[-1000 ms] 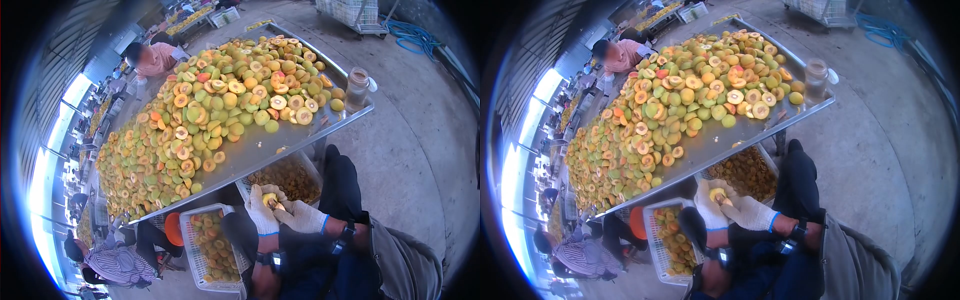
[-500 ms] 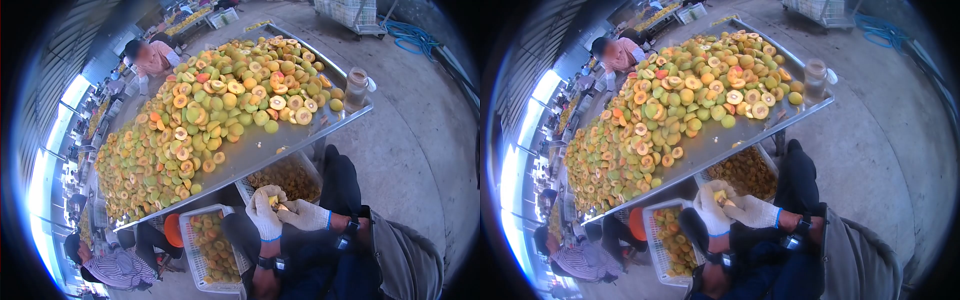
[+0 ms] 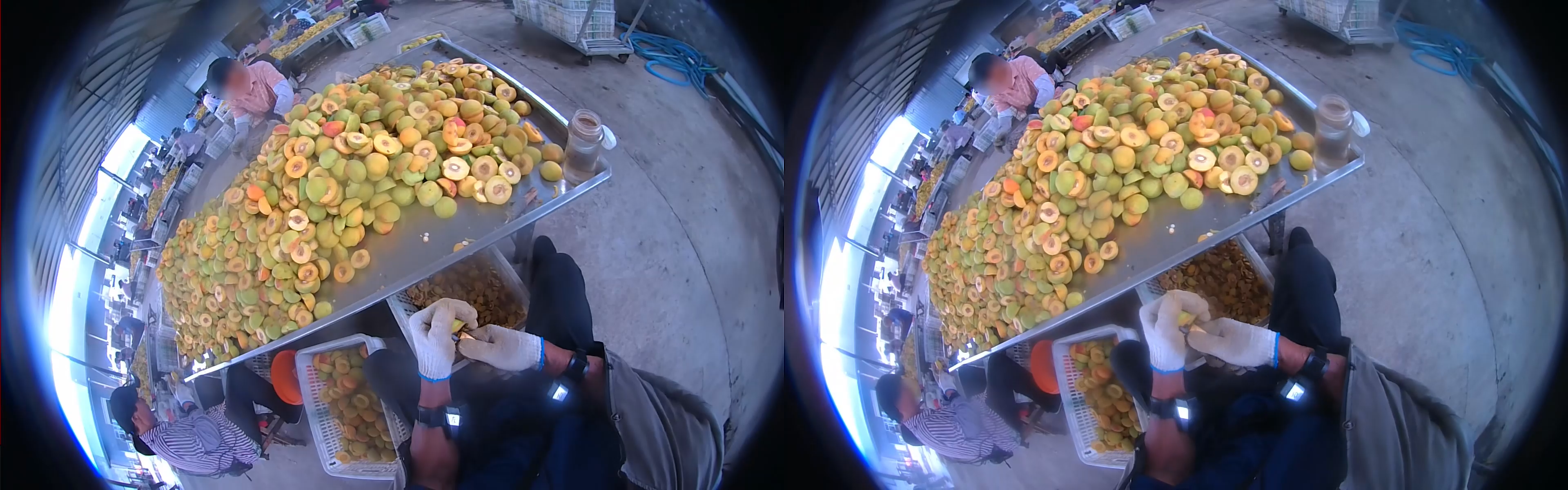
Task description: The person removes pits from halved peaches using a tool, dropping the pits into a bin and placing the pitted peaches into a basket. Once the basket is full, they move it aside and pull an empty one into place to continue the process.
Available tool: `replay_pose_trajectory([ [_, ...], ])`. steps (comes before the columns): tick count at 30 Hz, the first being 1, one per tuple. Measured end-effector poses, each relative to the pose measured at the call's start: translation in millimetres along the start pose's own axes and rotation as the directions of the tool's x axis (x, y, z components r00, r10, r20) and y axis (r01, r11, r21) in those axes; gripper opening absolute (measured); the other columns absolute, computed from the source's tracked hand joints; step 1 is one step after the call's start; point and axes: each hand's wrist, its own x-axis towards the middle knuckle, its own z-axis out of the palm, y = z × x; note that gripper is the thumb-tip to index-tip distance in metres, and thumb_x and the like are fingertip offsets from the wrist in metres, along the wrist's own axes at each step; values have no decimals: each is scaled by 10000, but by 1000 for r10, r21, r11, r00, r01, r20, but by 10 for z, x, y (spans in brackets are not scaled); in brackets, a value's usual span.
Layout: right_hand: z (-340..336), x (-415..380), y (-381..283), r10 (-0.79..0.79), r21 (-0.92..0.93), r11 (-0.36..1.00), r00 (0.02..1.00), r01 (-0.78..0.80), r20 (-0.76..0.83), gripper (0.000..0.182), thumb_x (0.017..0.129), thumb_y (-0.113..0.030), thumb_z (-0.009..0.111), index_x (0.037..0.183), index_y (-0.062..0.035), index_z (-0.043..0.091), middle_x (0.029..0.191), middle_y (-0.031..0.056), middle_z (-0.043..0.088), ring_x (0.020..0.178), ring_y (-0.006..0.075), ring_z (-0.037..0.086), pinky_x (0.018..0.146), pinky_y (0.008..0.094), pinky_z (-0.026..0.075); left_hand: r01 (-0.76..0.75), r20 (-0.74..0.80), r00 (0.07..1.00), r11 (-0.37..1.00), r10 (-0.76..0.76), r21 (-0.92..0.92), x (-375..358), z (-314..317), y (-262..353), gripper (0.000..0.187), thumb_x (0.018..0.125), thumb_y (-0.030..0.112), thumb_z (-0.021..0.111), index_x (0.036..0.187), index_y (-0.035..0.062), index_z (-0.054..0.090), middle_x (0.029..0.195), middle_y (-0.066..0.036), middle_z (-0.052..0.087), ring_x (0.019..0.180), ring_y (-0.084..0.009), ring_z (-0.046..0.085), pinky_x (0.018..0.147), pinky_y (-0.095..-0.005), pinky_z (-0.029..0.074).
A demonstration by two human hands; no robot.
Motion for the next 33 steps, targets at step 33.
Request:
replay_pose_trajectory([
  [33,-215,296,252,115,227,966,992,-125,57,546,1060,-623,457,796,-155,551,584,-56,460,412,55,399,376,222,313,-46,-589,800,990,114,130,-125,-418,-365,401,1116,343,412,1054,5,619,975,-155,672,851,-296,692,734,-392,611],
])
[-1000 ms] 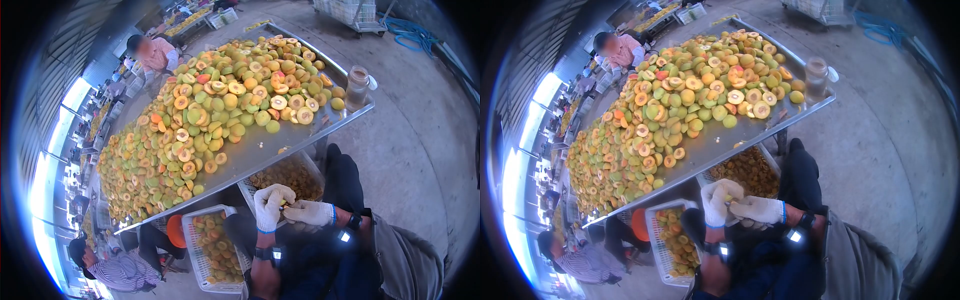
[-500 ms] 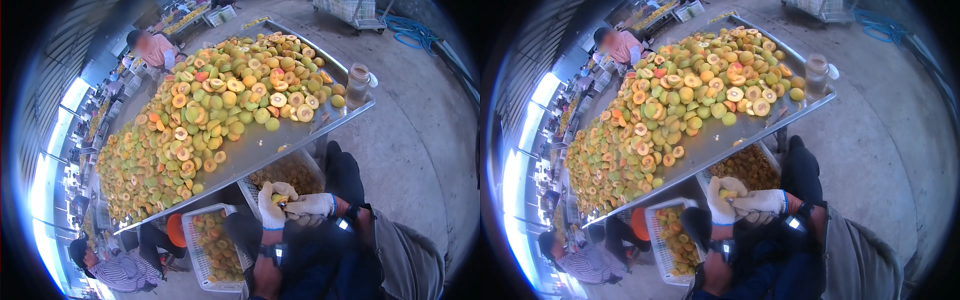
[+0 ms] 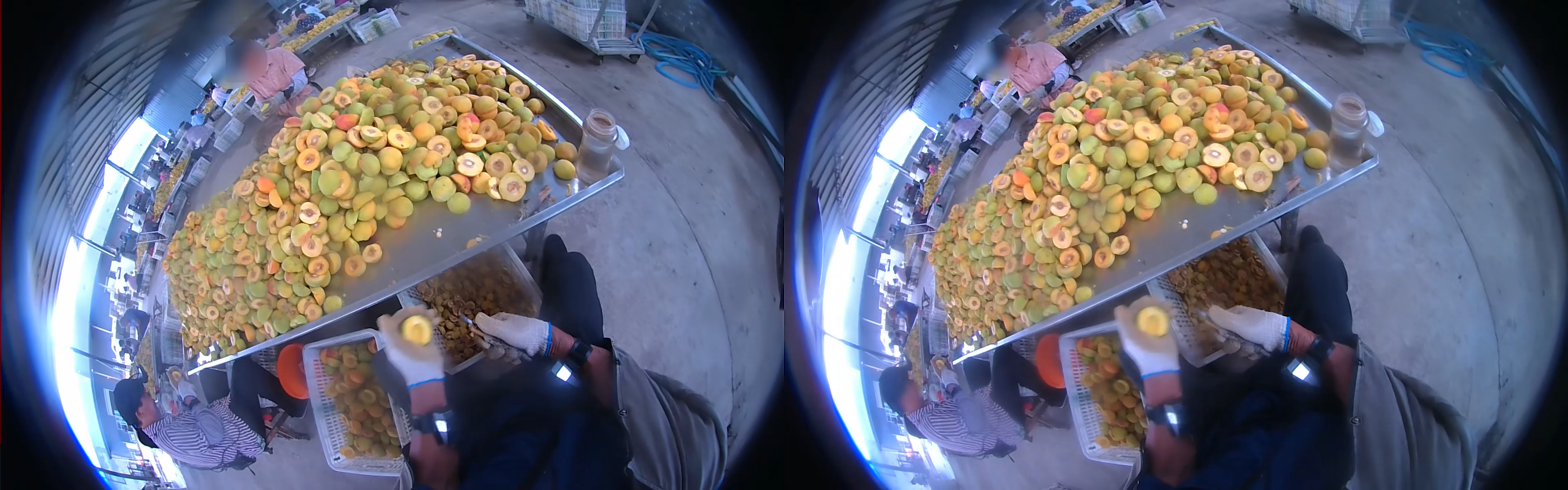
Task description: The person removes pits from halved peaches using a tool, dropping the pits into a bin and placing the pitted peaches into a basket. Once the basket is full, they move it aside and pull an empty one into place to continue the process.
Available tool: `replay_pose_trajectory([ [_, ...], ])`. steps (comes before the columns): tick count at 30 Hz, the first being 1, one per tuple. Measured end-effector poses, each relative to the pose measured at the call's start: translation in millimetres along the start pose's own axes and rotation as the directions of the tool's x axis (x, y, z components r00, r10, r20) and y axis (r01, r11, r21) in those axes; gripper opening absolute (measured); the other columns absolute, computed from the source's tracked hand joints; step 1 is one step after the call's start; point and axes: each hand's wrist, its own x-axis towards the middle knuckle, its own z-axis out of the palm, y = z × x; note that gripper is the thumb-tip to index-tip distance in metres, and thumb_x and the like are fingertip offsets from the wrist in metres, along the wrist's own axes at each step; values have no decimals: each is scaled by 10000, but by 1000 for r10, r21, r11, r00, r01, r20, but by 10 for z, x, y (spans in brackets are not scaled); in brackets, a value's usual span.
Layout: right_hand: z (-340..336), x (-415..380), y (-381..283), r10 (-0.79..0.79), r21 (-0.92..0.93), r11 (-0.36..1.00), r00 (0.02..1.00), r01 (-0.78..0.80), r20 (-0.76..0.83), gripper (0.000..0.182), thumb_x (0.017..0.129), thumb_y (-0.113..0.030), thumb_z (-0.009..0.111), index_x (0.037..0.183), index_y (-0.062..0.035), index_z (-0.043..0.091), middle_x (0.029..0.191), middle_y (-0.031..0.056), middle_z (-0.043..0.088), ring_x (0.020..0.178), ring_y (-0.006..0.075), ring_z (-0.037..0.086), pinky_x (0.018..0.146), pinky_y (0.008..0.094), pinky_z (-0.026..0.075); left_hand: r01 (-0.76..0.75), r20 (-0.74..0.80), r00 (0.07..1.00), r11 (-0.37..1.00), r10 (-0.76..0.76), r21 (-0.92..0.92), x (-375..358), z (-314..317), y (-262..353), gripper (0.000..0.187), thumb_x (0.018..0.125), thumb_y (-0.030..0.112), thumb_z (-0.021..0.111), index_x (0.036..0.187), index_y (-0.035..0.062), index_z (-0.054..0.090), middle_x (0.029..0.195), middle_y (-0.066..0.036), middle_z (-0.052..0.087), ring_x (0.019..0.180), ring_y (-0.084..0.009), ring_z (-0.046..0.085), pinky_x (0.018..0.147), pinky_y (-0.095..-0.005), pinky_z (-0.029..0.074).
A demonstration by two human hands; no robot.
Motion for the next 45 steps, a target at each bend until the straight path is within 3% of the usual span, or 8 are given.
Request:
replay_pose_trajectory([
  [3,-81,129,56,-36,-48,998,982,28,-188,562,1051,-640,440,810,-147,560,599,-39,483,419,74,421,384,248,339,75,-176,971,909,-160,-410,311,-720,151,289,1056,237,479,957,7,623,967,-157,674,788,-277,671,681,-364,584],
  [7,-84,173,38,-64,-19,998,964,61,-260,538,1055,-617,422,858,-136,559,605,-17,500,415,97,456,385,262,360,59,-509,847,927,150,370,354,-1556,528,463,1011,380,559,1123,-46,702,1029,-168,720,927,-291,680,825,-421,539],
  [10,-66,215,26,-39,-33,999,964,32,-264,534,1065,-603,416,878,-122,552,602,-8,508,417,110,482,379,272,374,234,-359,673,274,647,933,538,-1977,428,433,1009,328,554,1086,-71,705,1045,-203,718,920,-317,683,848,-431,523],
  [15,-42,266,45,-74,-88,995,961,52,-266,511,1087,-553,420,872,-107,545,620,6,529,429,119,508,396,271,403,-29,-179,968,789,174,613,1123,-1771,187,296,1003,200,602,1112,-57,700,896,-59,678,708,-128,607,649,-290,511],
  [21,-247,355,274,-210,-65,978,925,200,-316,427,1118,-432,442,877,-100,560,707,10,567,549,109,544,513,277,454,-26,-47,986,423,162,906,2064,-690,-266,490,907,457,592,975,-1,753,978,-284,723,971,-468,692,903,-526,521],
  [33,-74,271,91,-119,-225,973,946,50,-302,365,1107,-372,478,959,-62,603,792,22,621,663,102,581,616,267,488,175,-120,981,437,-151,882,2437,-503,-808,575,685,430,810,1025,-29,743,967,-258,749,849,-363,740,771,-447,556],
  [37,-219,378,249,-264,-321,932,922,168,-285,348,1106,-357,489,1000,-52,620,808,-1,617,670,93,582,613,267,490,263,-14,964,949,-264,176,2067,-428,-481,379,810,137,733,1139,-15,622,923,-101,647,786,-203,655,676,-312,544],
  [45,144,34,-237,-562,-561,724,815,403,-139,352,1065,-338,559,1141,-5,646,787,46,629,704,110,573,661,322,494,441,387,888,698,-248,-564,530,-134,8,396,949,15,619,1336,29,536,1244,-162,646,1090,-355,685,907,-487,598],
])
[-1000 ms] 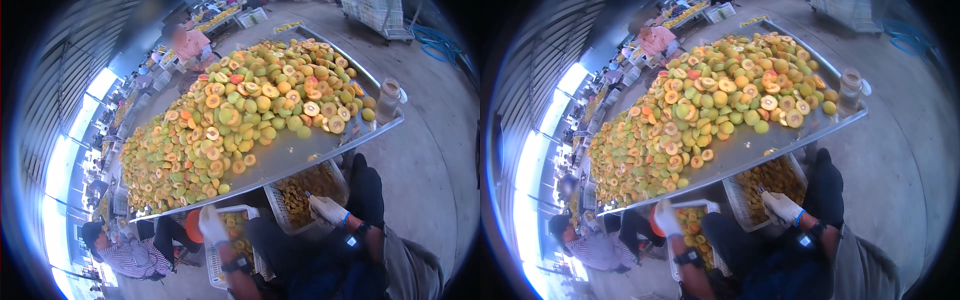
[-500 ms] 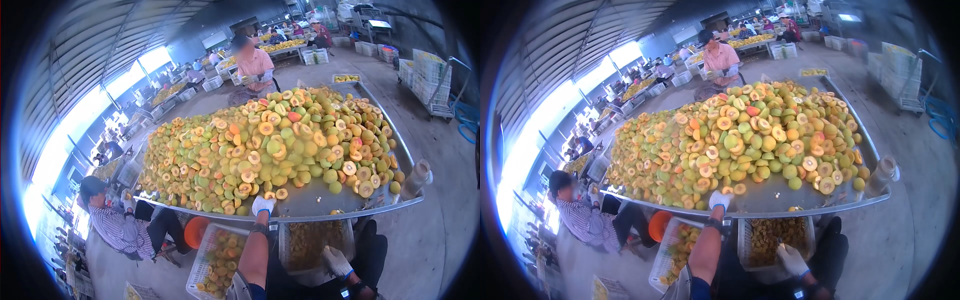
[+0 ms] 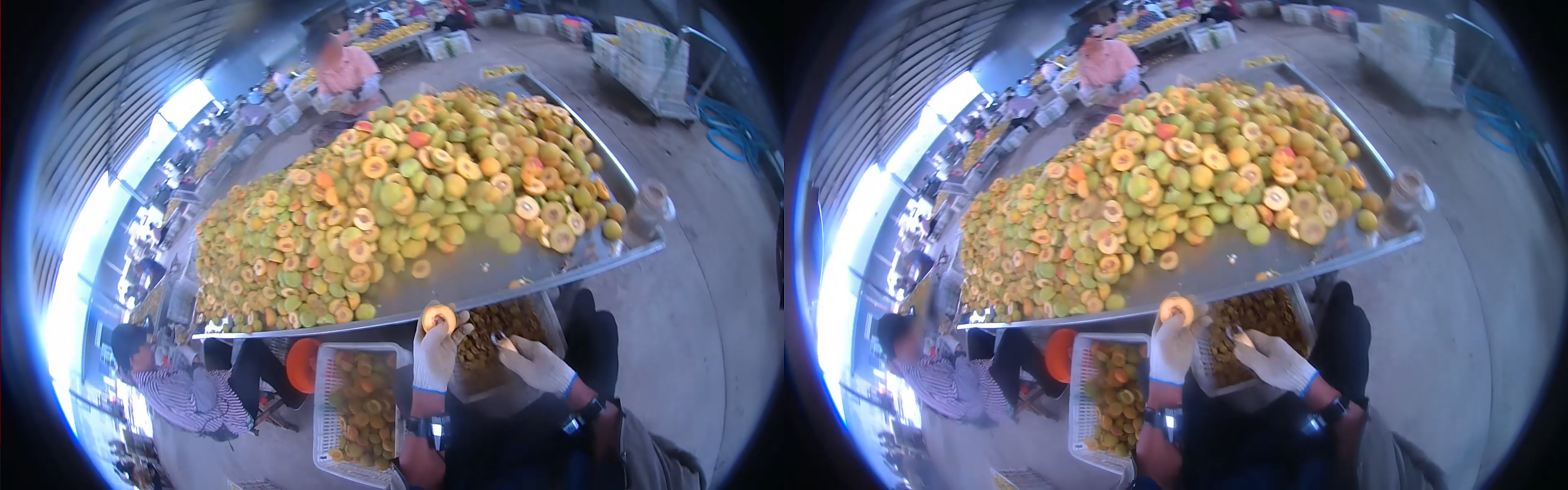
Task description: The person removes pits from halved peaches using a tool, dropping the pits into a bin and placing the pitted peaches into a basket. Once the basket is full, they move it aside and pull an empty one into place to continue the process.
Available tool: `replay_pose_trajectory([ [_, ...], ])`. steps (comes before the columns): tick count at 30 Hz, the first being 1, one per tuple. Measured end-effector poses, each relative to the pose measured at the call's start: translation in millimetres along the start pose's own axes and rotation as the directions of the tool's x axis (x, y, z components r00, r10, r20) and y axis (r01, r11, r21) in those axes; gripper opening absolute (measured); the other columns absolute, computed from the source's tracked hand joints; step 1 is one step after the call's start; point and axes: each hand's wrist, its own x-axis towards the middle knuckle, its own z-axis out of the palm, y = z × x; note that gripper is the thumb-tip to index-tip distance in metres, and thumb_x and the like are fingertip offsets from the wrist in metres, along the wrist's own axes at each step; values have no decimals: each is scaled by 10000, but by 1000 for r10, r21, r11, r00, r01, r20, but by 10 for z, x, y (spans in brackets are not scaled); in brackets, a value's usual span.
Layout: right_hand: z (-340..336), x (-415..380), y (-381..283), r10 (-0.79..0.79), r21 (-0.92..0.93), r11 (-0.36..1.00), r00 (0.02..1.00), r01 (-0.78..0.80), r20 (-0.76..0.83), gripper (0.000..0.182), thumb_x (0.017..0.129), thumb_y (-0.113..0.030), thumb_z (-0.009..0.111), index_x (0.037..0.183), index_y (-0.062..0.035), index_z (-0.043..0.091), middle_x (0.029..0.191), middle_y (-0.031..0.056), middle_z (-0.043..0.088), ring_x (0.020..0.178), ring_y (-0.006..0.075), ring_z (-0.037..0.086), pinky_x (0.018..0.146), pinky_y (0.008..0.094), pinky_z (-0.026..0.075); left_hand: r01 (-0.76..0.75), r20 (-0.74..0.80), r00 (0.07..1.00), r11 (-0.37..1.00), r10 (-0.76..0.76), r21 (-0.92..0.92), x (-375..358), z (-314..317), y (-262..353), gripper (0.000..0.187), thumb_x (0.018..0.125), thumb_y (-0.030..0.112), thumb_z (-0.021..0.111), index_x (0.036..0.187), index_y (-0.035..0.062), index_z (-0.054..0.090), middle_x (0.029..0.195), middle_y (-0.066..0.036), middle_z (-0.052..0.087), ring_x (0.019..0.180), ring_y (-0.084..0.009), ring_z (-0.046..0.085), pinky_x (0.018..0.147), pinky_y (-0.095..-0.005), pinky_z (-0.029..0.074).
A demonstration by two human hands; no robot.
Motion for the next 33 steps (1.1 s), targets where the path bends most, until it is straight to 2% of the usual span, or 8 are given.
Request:
replay_pose_trajectory([
  [1,-39,-24,-181,125,-70,990,991,-122,43,365,1056,-357,556,1167,-18,635,782,140,662,735,242,670,712,410,514,-4,84,996,1000,2,23,-38,-48,-114,394,1051,206,579,1409,57,506,1313,-148,630,1169,-361,651,979,-507,556],
  [2,-38,-18,-248,140,-60,989,990,-139,26,365,1056,-357,556,1167,-18,635,782,140,662,735,242,670,712,410,514,20,87,996,999,-23,27,-96,11,-160,394,1051,206,579,1409,57,506,1313,-148,630,1169,-361,651,979,-507,556],
  [5,2,-59,-341,124,-281,954,991,-105,48,423,1037,-440,544,1203,-63,640,912,297,680,877,518,650,762,536,502,79,5,997,997,-79,-20,-307,184,-296,586,1117,507,346,1491,67,450,1355,-173,599,1166,-359,629,1050,-508,498],
  [8,78,-73,-284,42,-259,964,998,-54,-49,389,1033,-388,577,1098,-8,632,895,297,683,865,493,670,736,514,499,80,-30,996,996,-81,-32,-395,236,-426,582,1114,500,377,1493,64,446,1341,-188,603,1145,-350,626,1034,-514,500],
  [18,138,-59,-223,56,-205,976,996,-71,-76,423,1048,-387,550,1201,-2,635,994,308,701,940,508,671,793,539,517,108,-326,936,991,-129,-82,-451,540,-605,477,1075,460,388,1222,62,608,1079,-152,674,1002,-295,634,946,-435,528],
  [24,114,-79,-262,137,-255,956,989,-148,-58,419,1056,-366,540,1236,3,622,1009,311,702,946,502,679,812,522,522,76,-374,924,997,-76,-13,-440,695,-606,422,1054,394,416,1162,44,625,1048,-148,676,895,-304,652,875,-430,549],
  [26,137,-90,-233,110,-100,988,990,-119,-93,433,1062,-360,526,1294,-3,606,1008,310,705,941,494,690,827,494,532,61,-364,930,998,-45,33,-437,745,-575,407,1049,380,430,1153,38,624,1046,-148,674,882,-306,654,863,-421,554],
  [33,124,-105,-334,176,-195,963,981,-189,-80,544,1067,-381,511,1455,0,526,1002,329,706,955,472,711,835,482,540,33,-381,924,997,-2,76,-441,850,-558,322,1041,309,480,1128,28,611,1032,-152,652,854,-302,658,811,-411,579],
])
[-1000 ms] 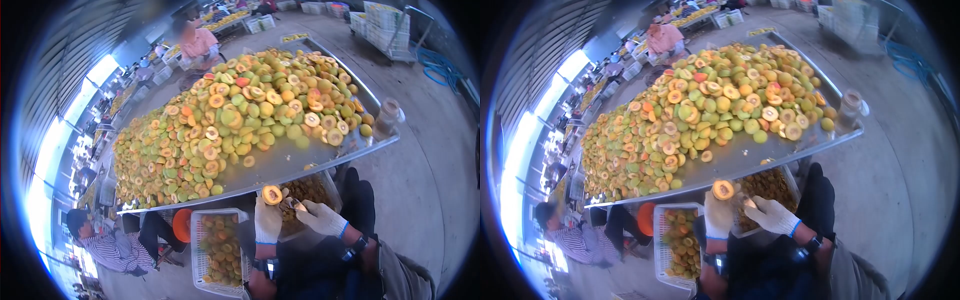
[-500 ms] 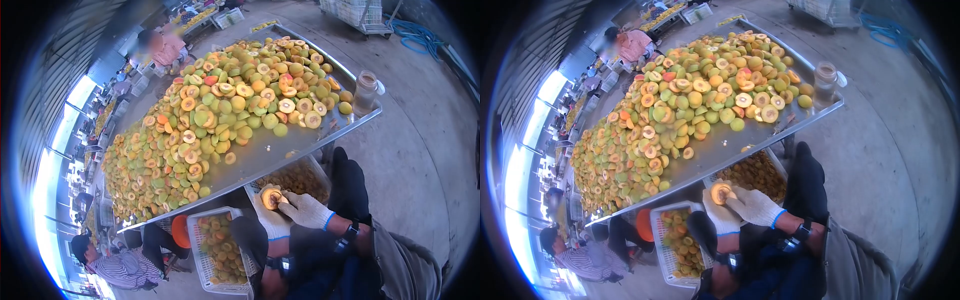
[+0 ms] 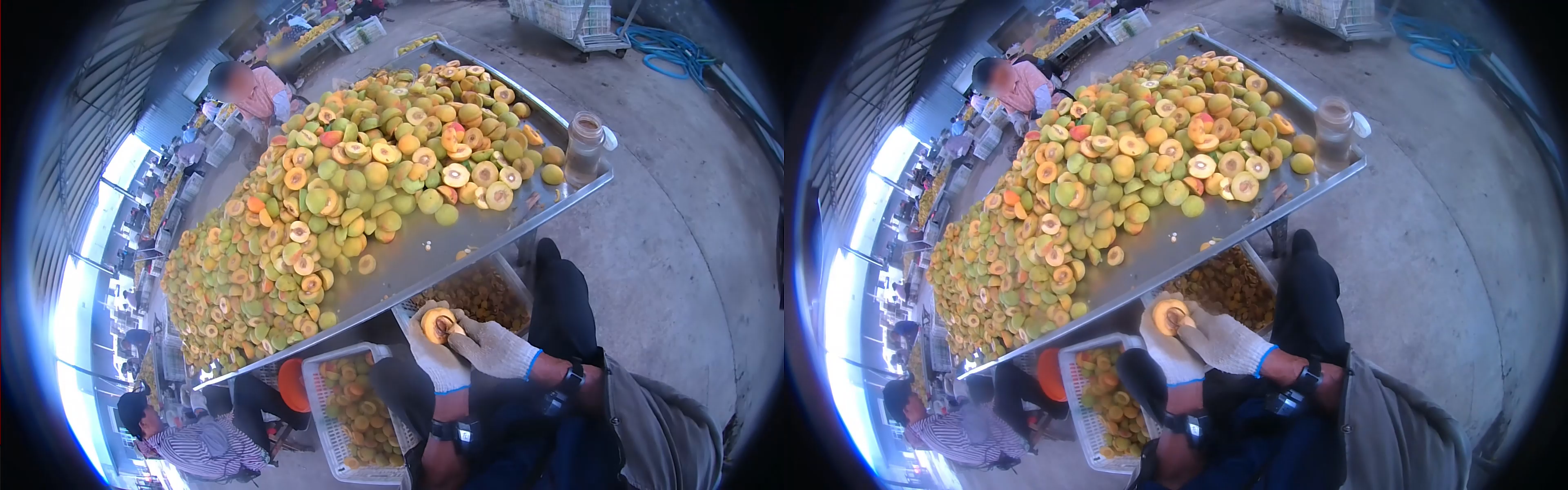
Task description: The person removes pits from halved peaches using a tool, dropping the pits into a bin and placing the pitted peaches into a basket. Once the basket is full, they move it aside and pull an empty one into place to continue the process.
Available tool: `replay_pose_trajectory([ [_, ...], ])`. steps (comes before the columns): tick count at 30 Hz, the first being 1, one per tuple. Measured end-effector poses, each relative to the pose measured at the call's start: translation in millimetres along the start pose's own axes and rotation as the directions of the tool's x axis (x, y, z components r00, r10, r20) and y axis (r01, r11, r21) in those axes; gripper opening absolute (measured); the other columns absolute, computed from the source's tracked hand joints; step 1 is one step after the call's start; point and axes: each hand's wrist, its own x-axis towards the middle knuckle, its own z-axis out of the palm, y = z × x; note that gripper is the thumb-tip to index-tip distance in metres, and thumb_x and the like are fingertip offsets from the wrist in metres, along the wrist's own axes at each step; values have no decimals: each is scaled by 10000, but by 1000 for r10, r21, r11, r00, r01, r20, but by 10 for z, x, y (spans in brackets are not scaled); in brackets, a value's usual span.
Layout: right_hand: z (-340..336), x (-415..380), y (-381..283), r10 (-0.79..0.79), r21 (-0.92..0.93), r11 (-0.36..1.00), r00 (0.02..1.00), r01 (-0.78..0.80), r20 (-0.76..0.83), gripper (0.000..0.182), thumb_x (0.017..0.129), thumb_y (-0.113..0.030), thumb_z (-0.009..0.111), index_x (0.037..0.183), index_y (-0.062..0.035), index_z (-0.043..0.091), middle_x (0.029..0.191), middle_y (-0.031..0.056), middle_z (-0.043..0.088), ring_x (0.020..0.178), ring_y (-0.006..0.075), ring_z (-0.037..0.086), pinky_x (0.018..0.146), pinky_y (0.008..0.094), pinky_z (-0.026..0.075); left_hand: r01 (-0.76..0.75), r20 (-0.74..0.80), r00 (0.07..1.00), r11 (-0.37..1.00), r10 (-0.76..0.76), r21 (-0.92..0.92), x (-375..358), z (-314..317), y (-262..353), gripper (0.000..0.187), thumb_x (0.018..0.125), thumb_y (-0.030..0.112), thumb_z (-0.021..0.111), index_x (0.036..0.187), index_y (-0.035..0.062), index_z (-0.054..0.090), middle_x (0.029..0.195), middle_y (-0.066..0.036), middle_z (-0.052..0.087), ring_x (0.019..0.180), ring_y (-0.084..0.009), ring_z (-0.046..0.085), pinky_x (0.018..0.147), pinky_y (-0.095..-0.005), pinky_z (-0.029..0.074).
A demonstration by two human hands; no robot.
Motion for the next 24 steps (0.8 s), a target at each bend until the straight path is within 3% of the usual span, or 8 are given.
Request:
replay_pose_trajectory([
  [3,26,-18,45,20,31,999,1000,-20,-6,595,1065,-402,509,1496,8,480,969,335,705,939,472,716,820,491,544,-17,45,999,1000,18,-19,3,-51,-46,298,1049,281,472,1124,26,606,1034,-155,644,855,-305,659,795,-415,583],
  [6,-16,-65,7,28,2,1000,999,-28,32,564,1070,-417,492,1420,22,548,925,328,706,906,476,715,802,496,546,-28,69,997,1000,28,5,-37,-25,-25,303,1052,268,467,1139,11,600,1034,-164,647,835,-307,663,788,-415,586],
  [9,-22,-78,22,54,-55,997,996,-50,74,499,1070,-421,492,1289,2,641,900,300,712,880,469,711,787,499,545,-26,99,995,997,19,68,17,-93,-23,344,1069,287,460,1160,-13,602,1048,-180,656,821,-296,670,770,-407,594],
  [11,-16,-81,72,-84,-67,994,990,92,110,458,1068,-429,493,1164,-27,692,895,273,719,850,460,705,769,506,541,-36,89,996,996,28,81,-37,-49,6,364,1077,297,460,1160,-26,606,1043,-184,664,819,-293,676,753,-405,598],
  [22,2,-88,123,-95,-133,984,984,115,149,417,1063,-418,502,1120,-56,700,883,259,718,822,453,702,741,506,542,-57,80,996,983,44,172,-75,-43,76,431,1064,340,509,1026,-65,651,864,-171,680,702,-278,679,638,-400,596],
  [24,42,-79,192,-94,-117,987,986,111,140,403,1062,-407,507,1114,-57,699,868,255,717,801,451,700,732,505,543,-157,123,984,960,132,231,-110,-36,90,423,1057,324,525,981,-68,663,846,-163,677,697,-270,677,627,-389,587],
])
